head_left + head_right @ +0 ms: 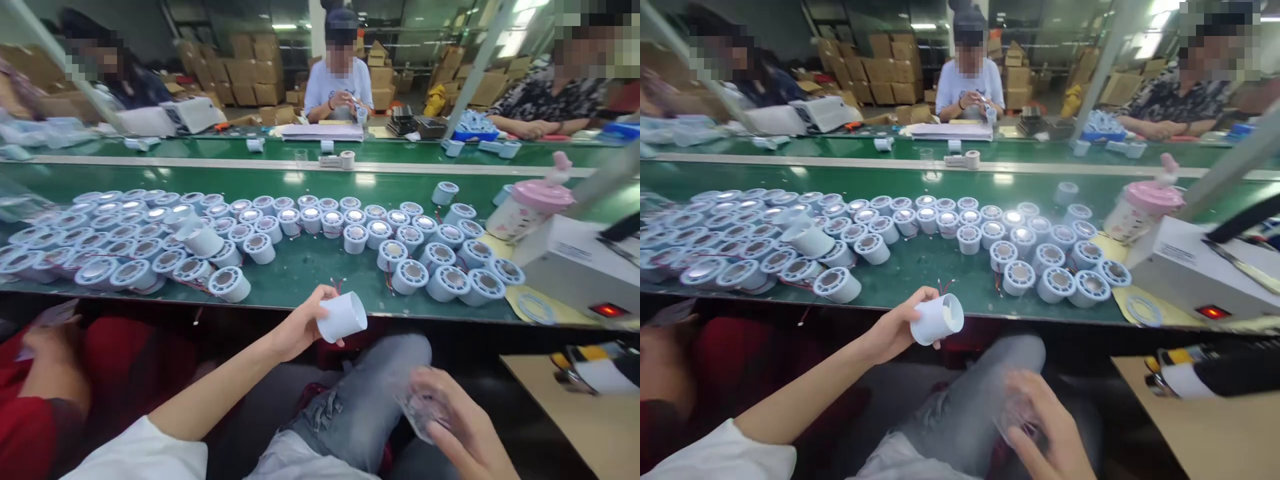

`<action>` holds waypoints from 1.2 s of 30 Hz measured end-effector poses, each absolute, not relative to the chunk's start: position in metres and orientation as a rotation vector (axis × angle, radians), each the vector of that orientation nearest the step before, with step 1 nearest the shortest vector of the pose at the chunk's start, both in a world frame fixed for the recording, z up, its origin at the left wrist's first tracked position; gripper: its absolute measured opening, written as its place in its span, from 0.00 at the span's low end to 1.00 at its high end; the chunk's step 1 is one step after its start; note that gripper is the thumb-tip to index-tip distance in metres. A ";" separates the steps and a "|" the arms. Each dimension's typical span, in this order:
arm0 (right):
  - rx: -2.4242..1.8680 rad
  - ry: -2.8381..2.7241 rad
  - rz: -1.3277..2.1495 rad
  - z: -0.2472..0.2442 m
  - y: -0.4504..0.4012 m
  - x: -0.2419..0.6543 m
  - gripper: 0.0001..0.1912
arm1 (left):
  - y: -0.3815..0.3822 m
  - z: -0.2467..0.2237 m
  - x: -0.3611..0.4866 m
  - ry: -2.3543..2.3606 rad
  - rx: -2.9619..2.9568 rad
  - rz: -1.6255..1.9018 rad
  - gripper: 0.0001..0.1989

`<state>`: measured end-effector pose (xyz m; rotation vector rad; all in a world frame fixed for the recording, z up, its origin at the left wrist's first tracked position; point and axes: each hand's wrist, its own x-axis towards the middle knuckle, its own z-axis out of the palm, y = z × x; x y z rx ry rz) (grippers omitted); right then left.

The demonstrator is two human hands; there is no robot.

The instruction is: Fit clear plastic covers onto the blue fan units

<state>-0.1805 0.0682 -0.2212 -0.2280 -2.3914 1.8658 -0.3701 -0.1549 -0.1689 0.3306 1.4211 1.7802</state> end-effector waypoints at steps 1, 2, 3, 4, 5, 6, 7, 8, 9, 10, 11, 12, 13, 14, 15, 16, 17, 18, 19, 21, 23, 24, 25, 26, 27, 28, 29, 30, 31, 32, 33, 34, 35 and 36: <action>-0.120 -2.506 1.689 -0.218 0.066 -0.185 0.20 | -0.144 -0.177 -0.366 1.261 0.277 1.771 0.18; -0.036 -2.601 1.490 -0.214 0.066 -0.191 0.24 | -0.134 -0.184 -0.363 1.169 0.250 1.724 0.18; 0.033 -2.674 1.298 -0.209 0.065 -0.196 0.27 | -0.126 -0.190 -0.360 1.140 0.269 1.649 0.19; 0.066 -2.719 1.130 -0.205 0.065 -0.201 0.29 | -0.119 -0.193 -0.358 1.148 0.324 1.563 0.20; 0.082 -2.750 0.991 -0.200 0.066 -0.205 0.29 | -0.113 -0.194 -0.356 1.163 0.395 1.479 0.20; 0.099 -2.781 0.881 -0.196 0.067 -0.209 0.30 | -0.109 -0.192 -0.356 1.189 0.493 1.396 0.20; 0.105 -2.813 0.799 -0.193 0.068 -0.212 0.30 | -0.107 -0.189 -0.355 1.233 0.622 1.316 0.18; 0.097 -2.851 0.743 -0.190 0.069 -0.214 0.29 | -0.105 -0.184 -0.355 1.296 0.771 1.241 0.16; 0.086 -2.894 0.713 -0.189 0.070 -0.216 0.27 | -0.105 -0.179 -0.354 1.375 0.926 1.169 0.14; 0.082 -2.936 0.710 -0.188 0.071 -0.216 0.24 | -0.105 -0.173 -0.354 1.469 1.074 1.102 0.12; 0.083 -2.968 0.740 -0.187 0.072 -0.216 0.21 | -0.105 -0.168 -0.353 1.573 1.210 1.039 0.11; 0.084 -2.986 0.808 -0.187 0.072 -0.215 0.18 | -0.106 -0.164 -0.351 1.672 1.303 0.998 0.12; 0.083 -2.987 0.917 -0.187 0.072 -0.214 0.15 | -0.107 -0.162 -0.350 1.751 1.336 0.992 0.13; 0.073 -2.967 1.056 -0.186 0.072 -0.213 0.12 | -0.108 -0.162 -0.348 1.813 1.340 1.006 0.16; 0.053 -2.925 1.210 -0.186 0.071 -0.211 0.08 | -0.109 -0.163 -0.346 1.862 1.330 1.038 0.20; 0.018 -2.866 1.354 -0.185 0.070 -0.210 0.04 | -0.109 -0.166 -0.345 1.901 1.317 1.085 0.23; -0.031 -2.801 1.471 -0.184 0.069 -0.209 0.03 | -0.110 -0.171 -0.344 1.932 1.307 1.136 0.27; -0.085 -2.737 1.557 -0.183 0.068 -0.208 0.06 | -0.111 -0.176 -0.344 1.957 1.303 1.183 0.31; -0.143 -2.675 1.624 -0.183 0.066 -0.207 0.09 | -0.111 -0.181 -0.344 1.975 1.314 1.215 0.34; -0.259 -2.542 1.745 -0.183 0.065 -0.207 0.14 | -0.111 -0.192 -0.346 1.977 1.383 1.234 0.35; -0.370 -2.402 1.867 -0.184 0.065 -0.206 0.14 | -0.109 -0.198 -0.348 1.918 1.454 1.221 0.34; -0.418 -2.329 1.922 -0.186 0.066 -0.206 0.15 | -0.108 -0.198 -0.348 1.872 1.469 1.221 0.33; -0.464 -2.257 1.976 -0.187 0.068 -0.207 0.15 | -0.107 -0.198 -0.348 1.815 1.465 1.224 0.33; -0.502 -2.189 2.029 -0.189 0.070 -0.207 0.15 | -0.106 -0.196 -0.348 1.756 1.439 1.233 0.34; -0.528 -2.133 2.085 -0.190 0.072 -0.207 0.15 | -0.105 -0.194 -0.348 1.699 1.395 1.241 0.34; -0.535 -2.081 2.139 -0.191 0.074 -0.207 0.15 | -0.104 -0.192 -0.347 1.651 1.339 1.250 0.33; -0.516 -2.043 2.185 -0.191 0.076 -0.206 0.15 | -0.103 -0.190 -0.345 1.611 1.267 1.261 0.33; -0.471 -2.038 2.204 -0.191 0.077 -0.205 0.12 | -0.103 -0.188 -0.344 1.575 1.184 1.275 0.33; -0.413 -2.079 2.177 -0.191 0.078 -0.204 0.08 | -0.102 -0.188 -0.343 1.538 1.093 1.297 0.33; -0.344 -2.161 2.098 -0.191 0.078 -0.202 0.06 | -0.102 -0.187 -0.342 1.496 1.004 1.328 0.32; -0.274 -2.261 1.979 -0.191 0.078 -0.200 0.11 | -0.102 -0.188 -0.341 1.451 0.926 1.358 0.32; -0.212 -2.357 1.839 -0.190 0.077 -0.197 0.16 | -0.102 -0.189 -0.341 1.407 0.860 1.380 0.32; -0.166 -2.436 1.708 -0.190 0.077 -0.195 0.20 | -0.103 -0.190 -0.341 1.365 0.807 1.390 0.32; -0.137 -2.486 1.608 -0.190 0.076 -0.192 0.21 | -0.103 -0.191 -0.341 1.332 0.768 1.388 0.32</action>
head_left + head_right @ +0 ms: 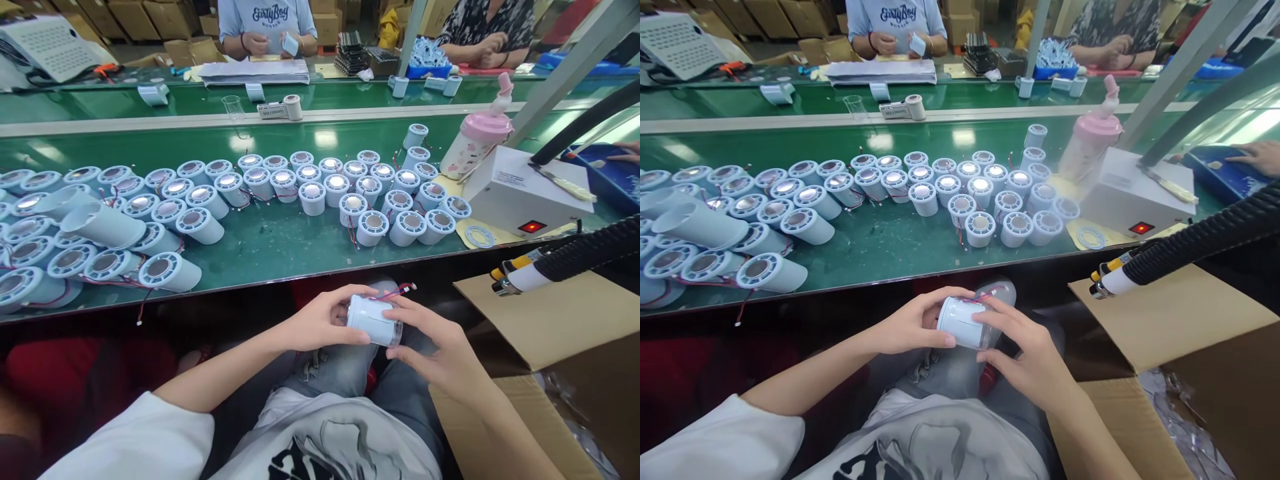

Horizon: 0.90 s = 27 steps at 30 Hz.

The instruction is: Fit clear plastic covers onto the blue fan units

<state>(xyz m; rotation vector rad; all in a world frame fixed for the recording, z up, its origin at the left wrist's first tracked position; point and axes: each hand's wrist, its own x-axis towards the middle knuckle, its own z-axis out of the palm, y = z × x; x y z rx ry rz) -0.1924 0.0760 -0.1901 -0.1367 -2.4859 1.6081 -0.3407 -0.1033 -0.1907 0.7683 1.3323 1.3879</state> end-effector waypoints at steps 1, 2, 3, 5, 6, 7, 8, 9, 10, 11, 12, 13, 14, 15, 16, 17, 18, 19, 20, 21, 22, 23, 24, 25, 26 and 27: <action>-0.119 -2.506 1.554 -0.190 0.075 -0.190 0.20 | -0.104 -0.191 -0.341 1.312 0.748 1.374 0.33; -0.112 -2.508 1.546 -0.190 0.075 -0.189 0.19 | -0.104 -0.191 -0.341 1.303 0.747 1.355 0.35; -0.115 -2.499 1.571 -0.190 0.075 -0.188 0.19 | -0.105 -0.190 -0.341 1.307 0.762 1.338 0.36; -0.131 -2.466 1.682 -0.188 0.074 -0.187 0.20 | -0.106 -0.187 -0.342 1.349 0.832 1.328 0.40; -0.141 -2.446 1.746 -0.188 0.074 -0.187 0.20 | -0.106 -0.185 -0.342 1.376 0.877 1.333 0.40; -0.148 -2.428 1.807 -0.187 0.074 -0.187 0.21 | -0.107 -0.183 -0.342 1.396 0.918 1.340 0.40; -0.153 -2.415 1.857 -0.186 0.074 -0.187 0.22 | -0.107 -0.181 -0.342 1.408 0.954 1.345 0.40; -0.160 -2.406 1.895 -0.185 0.075 -0.187 0.22 | -0.108 -0.179 -0.342 1.417 0.986 1.346 0.39; -0.169 -2.399 1.927 -0.185 0.075 -0.186 0.23 | -0.109 -0.178 -0.342 1.424 1.013 1.345 0.38; -0.181 -2.391 1.959 -0.185 0.075 -0.186 0.23 | -0.109 -0.177 -0.342 1.430 1.036 1.341 0.38; -0.197 -2.378 1.993 -0.185 0.075 -0.185 0.23 | -0.110 -0.177 -0.342 1.434 1.054 1.338 0.38; -0.215 -2.363 2.028 -0.184 0.075 -0.185 0.23 | -0.110 -0.177 -0.341 1.436 1.070 1.338 0.37; -0.233 -2.344 2.063 -0.184 0.076 -0.184 0.23 | -0.111 -0.177 -0.341 1.436 1.082 1.339 0.38; -0.249 -2.321 2.101 -0.184 0.076 -0.184 0.22 | -0.111 -0.177 -0.341 1.434 1.092 1.341 0.38; -0.262 -2.296 2.143 -0.183 0.076 -0.184 0.22 | -0.112 -0.178 -0.341 1.433 1.101 1.343 0.38; -0.275 -2.271 2.187 -0.183 0.075 -0.183 0.22 | -0.112 -0.179 -0.340 1.433 1.111 1.345 0.39; -0.290 -2.244 2.234 -0.183 0.075 -0.183 0.22 | -0.112 -0.179 -0.340 1.433 1.121 1.346 0.39; -0.306 -2.212 2.284 -0.183 0.075 -0.183 0.22 | -0.112 -0.179 -0.340 1.433 1.132 1.346 0.39; -0.323 -2.179 2.334 -0.183 0.075 -0.183 0.21 | -0.112 -0.179 -0.340 1.434 1.144 1.348 0.39; -0.340 -2.143 2.383 -0.183 0.074 -0.184 0.21 | -0.112 -0.179 -0.340 1.434 1.158 1.348 0.39; -0.356 -2.105 2.425 -0.183 0.074 -0.184 0.21 | -0.112 -0.179 -0.339 1.434 1.171 1.347 0.39; -0.373 -2.069 2.458 -0.184 0.073 -0.184 0.21 | -0.112 -0.179 -0.340 1.434 1.187 1.347 0.38; -0.390 -2.038 2.482 -0.185 0.073 -0.184 0.20 | -0.112 -0.178 -0.340 1.435 1.205 1.348 0.38; -0.412 -2.011 2.499 -0.186 0.073 -0.185 0.20 | -0.112 -0.178 -0.340 1.439 1.226 1.351 0.38; -0.432 -1.985 2.517 -0.187 0.072 -0.185 0.20 | -0.112 -0.178 -0.340 1.446 1.251 1.354 0.38; -0.452 -1.958 2.538 -0.188 0.072 -0.186 0.20 | -0.112 -0.178 -0.341 1.453 1.279 1.356 0.38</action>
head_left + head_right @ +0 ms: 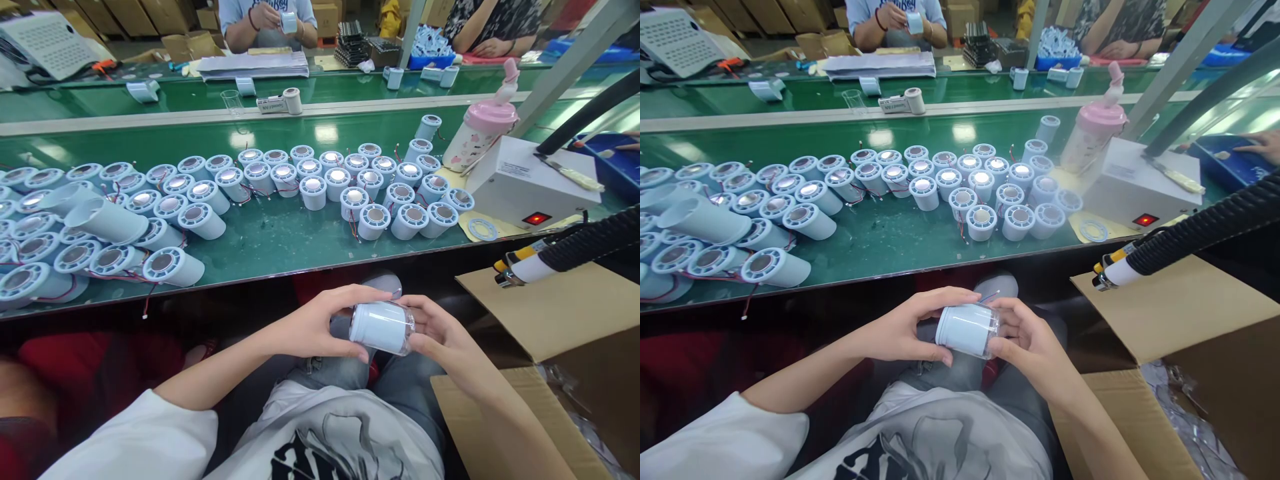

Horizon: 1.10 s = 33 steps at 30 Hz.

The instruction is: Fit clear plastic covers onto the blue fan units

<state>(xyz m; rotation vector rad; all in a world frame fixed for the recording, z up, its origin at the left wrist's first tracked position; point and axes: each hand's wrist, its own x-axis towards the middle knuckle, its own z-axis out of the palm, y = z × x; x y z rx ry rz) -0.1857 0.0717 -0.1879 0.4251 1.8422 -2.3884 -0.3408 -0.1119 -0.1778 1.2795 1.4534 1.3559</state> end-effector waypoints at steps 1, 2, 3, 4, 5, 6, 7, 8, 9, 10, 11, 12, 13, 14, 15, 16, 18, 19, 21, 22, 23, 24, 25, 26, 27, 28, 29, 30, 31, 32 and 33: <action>0.440 1.811 -2.403 -0.189 0.071 -0.186 0.20 | -0.112 -0.178 -0.341 1.462 1.308 1.359 0.38; 0.457 1.778 -2.417 -0.190 0.071 -0.187 0.21 | -0.112 -0.178 -0.342 1.469 1.333 1.360 0.38; 0.473 1.748 -2.429 -0.192 0.070 -0.188 0.22 | -0.113 -0.178 -0.342 1.475 1.351 1.359 0.38; 0.490 1.727 -2.436 -0.193 0.069 -0.188 0.22 | -0.113 -0.179 -0.343 1.477 1.363 1.359 0.38; 0.510 1.714 -2.437 -0.194 0.069 -0.189 0.23 | -0.113 -0.179 -0.343 1.478 1.368 1.360 0.38; 0.533 1.707 -2.430 -0.195 0.068 -0.189 0.23 | -0.113 -0.179 -0.343 1.479 1.368 1.360 0.38; 0.558 1.702 -2.416 -0.195 0.067 -0.189 0.24 | -0.113 -0.179 -0.343 1.477 1.365 1.361 0.38; 0.586 1.697 -2.400 -0.195 0.067 -0.189 0.25 | -0.113 -0.180 -0.343 1.473 1.362 1.364 0.38; 0.612 1.691 -2.384 -0.195 0.066 -0.189 0.26 | -0.113 -0.180 -0.343 1.469 1.358 1.368 0.38; 0.632 1.679 -2.371 -0.195 0.066 -0.189 0.27 | -0.113 -0.179 -0.343 1.465 1.350 1.371 0.38; 0.642 1.662 -2.363 -0.194 0.065 -0.189 0.27 | -0.113 -0.179 -0.342 1.460 1.339 1.374 0.38; 0.642 1.638 -2.364 -0.193 0.065 -0.189 0.27 | -0.113 -0.179 -0.342 1.454 1.320 1.377 0.38; 0.633 1.612 -2.372 -0.193 0.064 -0.190 0.27 | -0.114 -0.179 -0.342 1.445 1.294 1.379 0.37; 0.615 1.584 -2.379 -0.193 0.063 -0.190 0.27 | -0.114 -0.178 -0.341 1.431 1.259 1.380 0.37; 0.603 1.559 -2.392 -0.193 0.063 -0.191 0.27 | -0.114 -0.178 -0.341 1.412 1.215 1.380 0.38; 0.601 1.534 -2.411 -0.194 0.062 -0.192 0.26 | -0.113 -0.179 -0.341 1.391 1.167 1.381 0.38; 0.624 1.488 -2.474 -0.199 0.062 -0.193 0.25 | -0.109 -0.181 -0.342 1.349 1.061 1.392 0.40; 0.647 1.460 -2.522 -0.203 0.062 -0.193 0.25 | -0.104 -0.184 -0.343 1.328 1.009 1.401 0.41; 0.724 1.385 -2.657 -0.213 0.066 -0.192 0.26 | -0.088 -0.190 -0.346 1.284 0.922 1.411 0.42; 0.772 1.350 -2.724 -0.218 0.070 -0.190 0.27 | -0.075 -0.194 -0.348 1.260 0.893 1.403 0.42; 0.830 1.326 -2.788 -0.225 0.075 -0.187 0.27 | -0.061 -0.198 -0.349 1.237 0.879 1.386 0.41; 0.893 1.315 -2.844 -0.231 0.081 -0.184 0.28 | -0.044 -0.203 -0.351 1.214 0.880 1.358 0.41; 0.959 1.317 -2.890 -0.237 0.088 -0.180 0.28 | -0.025 -0.207 -0.351 1.191 0.893 1.322 0.41; 1.025 1.329 -2.933 -0.243 0.095 -0.175 0.28 | -0.005 -0.211 -0.350 1.169 0.914 1.278 0.41; 1.087 1.342 -2.972 -0.249 0.103 -0.170 0.27 | 0.016 -0.214 -0.349 1.146 0.940 1.231 0.41; 1.147 1.345 -3.014 -0.253 0.111 -0.166 0.26 | 0.035 -0.216 -0.346 1.122 0.968 1.188 0.42; 1.203 1.344 -3.055 -0.258 0.118 -0.161 0.25 | 0.054 -0.219 -0.344 1.098 0.994 1.148 0.41; 1.249 1.337 -3.092 -0.262 0.126 -0.158 0.24 | 0.070 -0.220 -0.341 1.074 1.020 1.116 0.40; 1.284 1.327 -3.124 -0.265 0.132 -0.156 0.24 | 0.085 -0.221 -0.339 1.055 1.045 1.092 0.38; 1.308 1.314 -3.151 -0.268 0.139 -0.155 0.23 | 0.097 -0.221 -0.337 1.043 1.068 1.075 0.35; 1.323 1.300 -3.173 -0.270 0.145 -0.155 0.22 | 0.106 -0.221 -0.337 1.040 1.087 1.062 0.32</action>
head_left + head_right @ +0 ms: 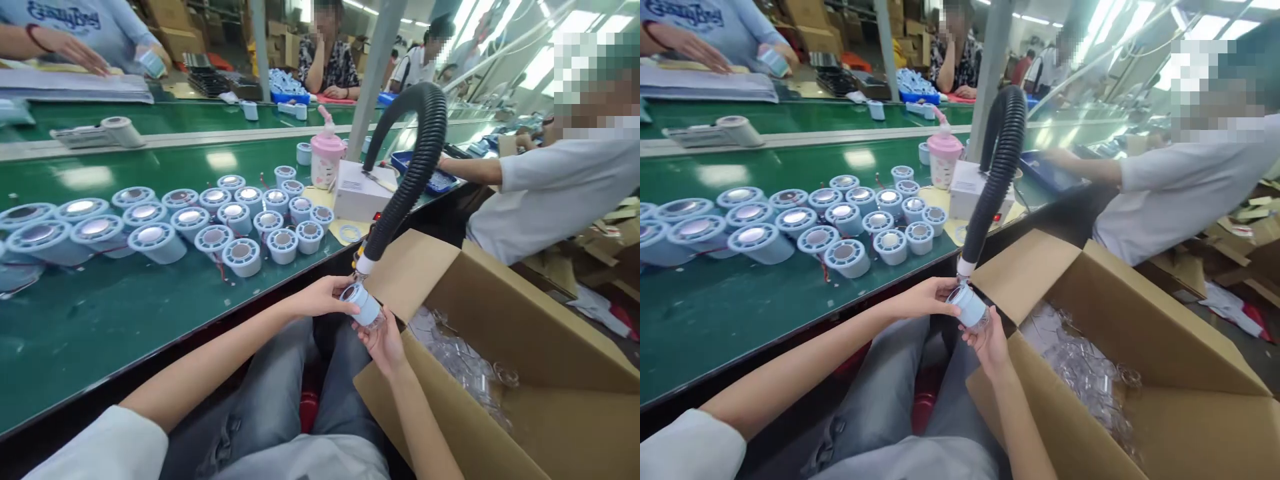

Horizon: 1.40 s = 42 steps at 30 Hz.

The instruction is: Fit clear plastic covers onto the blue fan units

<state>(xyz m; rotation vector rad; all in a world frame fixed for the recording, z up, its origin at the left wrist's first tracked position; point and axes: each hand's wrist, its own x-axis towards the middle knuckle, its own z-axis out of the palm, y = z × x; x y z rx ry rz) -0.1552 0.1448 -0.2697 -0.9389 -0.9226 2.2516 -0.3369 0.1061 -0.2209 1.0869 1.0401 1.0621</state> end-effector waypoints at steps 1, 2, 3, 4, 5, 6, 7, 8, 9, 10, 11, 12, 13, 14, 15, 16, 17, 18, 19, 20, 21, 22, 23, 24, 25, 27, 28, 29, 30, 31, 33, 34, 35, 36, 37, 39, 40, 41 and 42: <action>-0.936 -0.905 2.247 -0.271 0.150 -0.157 0.22 | 0.113 -0.220 -0.337 1.044 1.101 1.052 0.29; -0.932 -0.892 2.249 -0.272 0.154 -0.159 0.22 | 0.117 -0.219 -0.339 1.053 1.111 1.046 0.27; -0.927 -0.882 2.258 -0.273 0.158 -0.162 0.22 | 0.119 -0.218 -0.341 1.065 1.117 1.043 0.25; -0.921 -0.875 2.273 -0.273 0.160 -0.166 0.22 | 0.119 -0.216 -0.344 1.076 1.119 1.044 0.25; -0.913 -0.869 2.293 -0.273 0.161 -0.169 0.22 | 0.118 -0.215 -0.347 1.084 1.118 1.045 0.26; -0.904 -0.865 2.317 -0.273 0.162 -0.173 0.22 | 0.116 -0.213 -0.351 1.091 1.113 1.049 0.27; -0.894 -0.862 2.344 -0.273 0.162 -0.176 0.22 | 0.113 -0.212 -0.354 1.097 1.107 1.053 0.28; -0.883 -0.860 2.370 -0.272 0.161 -0.178 0.23 | 0.110 -0.211 -0.356 1.102 1.098 1.060 0.30; -0.874 -0.860 2.393 -0.272 0.160 -0.180 0.23 | 0.108 -0.210 -0.358 1.108 1.089 1.065 0.31; -0.866 -0.861 2.412 -0.271 0.159 -0.182 0.23 | 0.105 -0.210 -0.360 1.114 1.081 1.072 0.31; -0.859 -0.863 2.425 -0.271 0.159 -0.183 0.23 | 0.103 -0.209 -0.361 1.120 1.073 1.079 0.32; -0.855 -0.865 2.431 -0.270 0.158 -0.184 0.23 | 0.102 -0.209 -0.362 1.125 1.068 1.086 0.32; -0.851 -0.868 2.431 -0.270 0.158 -0.185 0.23 | 0.102 -0.208 -0.362 1.129 1.065 1.093 0.31; -0.849 -0.872 2.426 -0.270 0.158 -0.185 0.23 | 0.101 -0.208 -0.362 1.131 1.064 1.099 0.31; -0.848 -0.879 2.420 -0.270 0.158 -0.185 0.22 | 0.102 -0.208 -0.362 1.132 1.066 1.105 0.31; -0.848 -0.888 2.413 -0.270 0.158 -0.185 0.22 | 0.102 -0.208 -0.361 1.133 1.069 1.110 0.31; -0.849 -0.900 2.406 -0.271 0.159 -0.184 0.22 | 0.103 -0.209 -0.360 1.132 1.074 1.112 0.31; -0.852 -0.916 2.398 -0.271 0.159 -0.183 0.22 | 0.103 -0.210 -0.360 1.132 1.079 1.114 0.31; -0.855 -0.934 2.391 -0.272 0.159 -0.183 0.23 | 0.103 -0.211 -0.359 1.131 1.085 1.115 0.31; -0.858 -0.954 2.382 -0.272 0.159 -0.182 0.23 | 0.103 -0.212 -0.359 1.129 1.092 1.117 0.32; -0.860 -0.978 2.373 -0.272 0.158 -0.181 0.23 | 0.102 -0.213 -0.358 1.125 1.099 1.120 0.32; -0.861 -1.005 2.363 -0.272 0.157 -0.180 0.24 | 0.100 -0.214 -0.358 1.120 1.106 1.124 0.33; -0.859 -1.034 2.351 -0.272 0.156 -0.178 0.25 | 0.097 -0.215 -0.357 1.113 1.114 1.130 0.33; -0.851 -1.065 2.334 -0.271 0.154 -0.176 0.25 | 0.093 -0.216 -0.356 1.103 1.120 1.133 0.34; -0.837 -1.097 2.310 -0.269 0.151 -0.174 0.25 | 0.087 -0.216 -0.354 1.092 1.128 1.142 0.34; -0.791 -1.163 2.253 -0.262 0.142 -0.166 0.25 | 0.072 -0.214 -0.350 1.063 1.170 1.178 0.35; -0.764 -1.200 2.226 -0.256 0.137 -0.161 0.24 | 0.062 -0.211 -0.347 1.049 1.207 1.203 0.35; -0.738 -1.237 2.203 -0.250 0.131 -0.156 0.24 | 0.052 -0.208 -0.344 1.042 1.253 1.225 0.36; -0.715 -1.270 2.187 -0.242 0.124 -0.151 0.23 | 0.041 -0.205 -0.341 1.043 1.305 1.240 0.36; -0.692 -1.310 2.166 -0.233 0.117 -0.145 0.23 | 0.030 -0.201 -0.337 1.051 1.357 1.245 0.36; -0.626 -1.431 2.103 -0.215 0.103 -0.135 0.21 | 0.010 -0.193 -0.332 1.076 1.438 1.234 0.38; -0.586 -1.507 2.068 -0.207 0.096 -0.131 0.20 | 0.000 -0.190 -0.330 1.084 1.475 1.234 0.38; -0.549 -1.585 2.038 -0.199 0.090 -0.127 0.19 | -0.008 -0.187 -0.328 1.091 1.515 1.240 0.39; -0.520 -1.654 2.017 -0.192 0.084 -0.124 0.18 | -0.015 -0.184 -0.327 1.093 1.561 1.250 0.40; -0.510 -1.705 2.004 -0.187 0.078 -0.122 0.18 | -0.021 -0.182 -0.327 1.096 1.611 1.259 0.40; -0.554 -1.746 1.994 -0.180 0.068 -0.119 0.18 | -0.030 -0.179 -0.327 1.097 1.707 1.269 0.40; -0.596 -1.748 1.997 -0.178 0.064 -0.118 0.18 | -0.033 -0.178 -0.327 1.091 1.742 1.271 0.38; -0.641 -1.736 2.019 -0.176 0.061 -0.117 0.19 | -0.036 -0.178 -0.327 1.079 1.763 1.274 0.37; -0.684 -1.708 2.063 -0.176 0.059 -0.117 0.19 | -0.038 -0.178 -0.327 1.065 1.774 1.277 0.36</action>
